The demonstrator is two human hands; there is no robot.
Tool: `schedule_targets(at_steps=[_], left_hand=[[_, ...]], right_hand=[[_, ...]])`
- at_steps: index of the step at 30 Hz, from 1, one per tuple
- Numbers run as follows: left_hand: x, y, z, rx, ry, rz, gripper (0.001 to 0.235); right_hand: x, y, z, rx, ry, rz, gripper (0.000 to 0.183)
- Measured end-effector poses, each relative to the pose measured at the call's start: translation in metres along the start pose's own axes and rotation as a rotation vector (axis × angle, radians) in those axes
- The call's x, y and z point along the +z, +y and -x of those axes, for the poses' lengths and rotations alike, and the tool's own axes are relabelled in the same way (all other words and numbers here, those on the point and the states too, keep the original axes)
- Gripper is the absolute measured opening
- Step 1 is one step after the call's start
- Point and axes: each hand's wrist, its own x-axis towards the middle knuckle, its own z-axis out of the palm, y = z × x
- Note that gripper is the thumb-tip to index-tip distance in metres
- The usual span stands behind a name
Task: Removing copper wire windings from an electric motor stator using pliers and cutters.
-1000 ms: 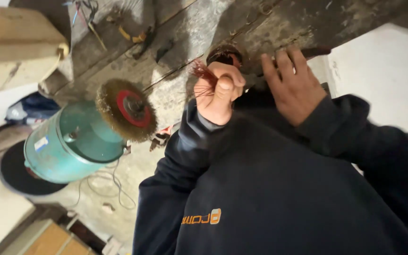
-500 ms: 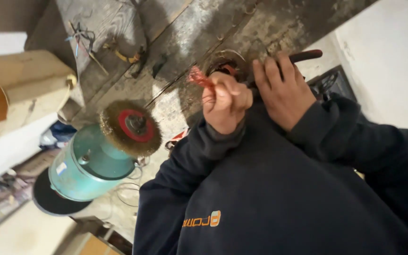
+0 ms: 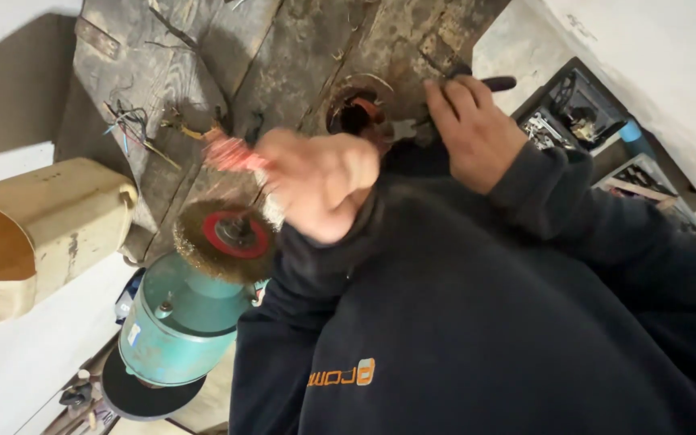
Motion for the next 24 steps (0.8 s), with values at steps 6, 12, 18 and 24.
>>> schedule_targets(at_steps=[6, 12, 18, 24], left_hand=[[0.053, 0.053, -0.014, 0.273, -0.41, -0.068, 0.029], [0.004, 0.04, 0.059, 0.283, 0.107, -0.077, 0.023], [-0.02, -0.002, 0.08, 0.424, 0.347, 0.038, 0.034], [0.009, -0.048, 0.082, 0.632, 0.422, 0.052, 0.029]], right_hand=[[0.007, 0.028, -0.005, 0.123, -0.123, -0.216, 0.079], [0.072, 0.131, -0.065, 0.003, 0.001, 0.111, 0.069], [0.033, 0.122, -0.119, -0.21, 0.001, 0.005, 0.06], [-0.066, 0.011, -0.107, -0.58, -0.391, -0.823, 0.052]])
